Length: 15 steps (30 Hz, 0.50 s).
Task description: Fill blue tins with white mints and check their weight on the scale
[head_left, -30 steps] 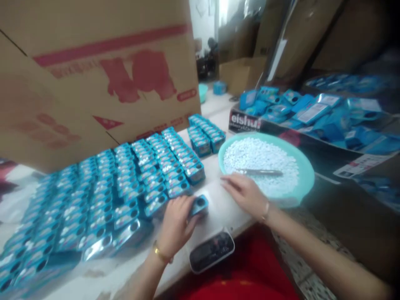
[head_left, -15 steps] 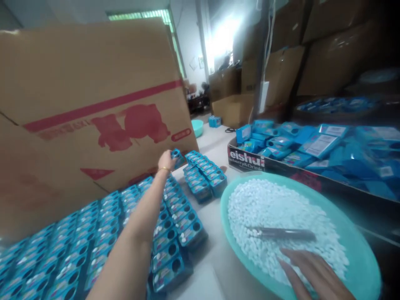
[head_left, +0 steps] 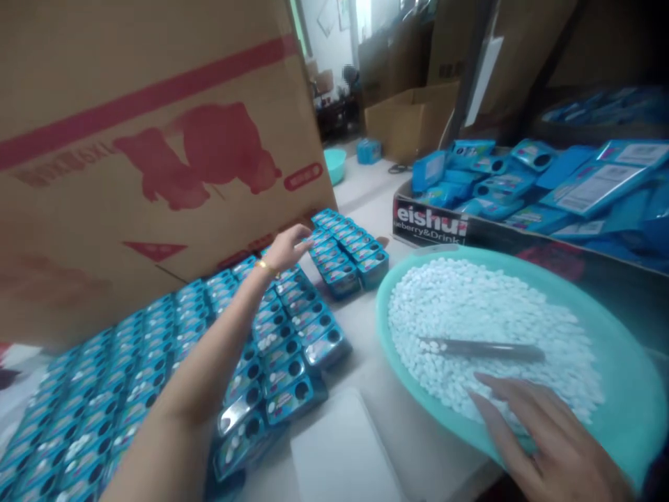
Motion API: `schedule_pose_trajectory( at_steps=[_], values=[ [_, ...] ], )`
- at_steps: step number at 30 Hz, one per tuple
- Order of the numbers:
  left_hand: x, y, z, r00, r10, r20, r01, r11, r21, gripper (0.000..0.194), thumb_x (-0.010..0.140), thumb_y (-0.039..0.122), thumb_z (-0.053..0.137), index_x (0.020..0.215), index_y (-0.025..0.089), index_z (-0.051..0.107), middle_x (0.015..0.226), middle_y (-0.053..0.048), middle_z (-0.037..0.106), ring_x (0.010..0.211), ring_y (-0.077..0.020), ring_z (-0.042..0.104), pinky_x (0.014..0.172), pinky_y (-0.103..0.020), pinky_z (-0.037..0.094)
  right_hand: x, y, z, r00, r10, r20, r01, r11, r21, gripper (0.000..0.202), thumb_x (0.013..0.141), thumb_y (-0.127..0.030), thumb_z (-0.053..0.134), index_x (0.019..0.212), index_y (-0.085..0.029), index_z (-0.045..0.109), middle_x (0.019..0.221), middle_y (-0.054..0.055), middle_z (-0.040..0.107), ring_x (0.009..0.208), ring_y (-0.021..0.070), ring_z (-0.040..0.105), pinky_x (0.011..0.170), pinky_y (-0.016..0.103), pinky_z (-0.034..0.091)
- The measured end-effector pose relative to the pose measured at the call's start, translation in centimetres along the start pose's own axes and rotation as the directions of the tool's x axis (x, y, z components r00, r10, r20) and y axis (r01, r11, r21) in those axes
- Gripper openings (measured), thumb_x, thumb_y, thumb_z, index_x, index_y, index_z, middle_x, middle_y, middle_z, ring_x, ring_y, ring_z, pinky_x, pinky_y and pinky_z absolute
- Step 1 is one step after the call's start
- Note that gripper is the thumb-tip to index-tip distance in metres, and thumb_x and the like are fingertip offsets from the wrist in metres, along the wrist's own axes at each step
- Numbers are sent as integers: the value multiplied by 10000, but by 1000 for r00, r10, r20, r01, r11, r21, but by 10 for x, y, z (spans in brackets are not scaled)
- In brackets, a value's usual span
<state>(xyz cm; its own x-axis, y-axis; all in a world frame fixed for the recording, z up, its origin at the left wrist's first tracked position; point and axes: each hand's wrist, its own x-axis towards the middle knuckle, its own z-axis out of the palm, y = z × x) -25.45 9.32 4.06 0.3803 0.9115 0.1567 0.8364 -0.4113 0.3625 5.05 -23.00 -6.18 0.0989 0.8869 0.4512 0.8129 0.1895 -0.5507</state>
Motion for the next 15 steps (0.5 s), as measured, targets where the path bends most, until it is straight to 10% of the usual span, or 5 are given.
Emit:
schedule_pose_trajectory(
  at_steps=[3,7,15],
  values=[
    [-85,44,-3,924,349,157,-366,925,99,231,850,405,572,947,200,615,1047,-60,620,978,-201,560,923,-366,443,7,-5,-4,998,38,42,-36,998,-48,331,909,-421,418,1067,-264,663,1010,137,687,994,334,620,828,513,505],
    [-164,81,28,936,293,195,-347,860,374,246,751,374,702,860,172,613,1098,-115,581,1062,-280,521,1008,-491,381,20,11,-6,967,70,246,-43,993,-114,414,907,-453,427,1111,-164,641,1073,163,645,1042,320,597,896,471,488],
    [-184,99,63,993,85,81,-115,837,535,145,856,217,526,957,179,624,1198,-119,558,1176,-290,467,1062,-522,313,61,22,2,709,136,692,65,965,-256,478,778,-414,617,1179,-155,631,1165,159,651,1114,323,594,935,396,457]
  ],
)
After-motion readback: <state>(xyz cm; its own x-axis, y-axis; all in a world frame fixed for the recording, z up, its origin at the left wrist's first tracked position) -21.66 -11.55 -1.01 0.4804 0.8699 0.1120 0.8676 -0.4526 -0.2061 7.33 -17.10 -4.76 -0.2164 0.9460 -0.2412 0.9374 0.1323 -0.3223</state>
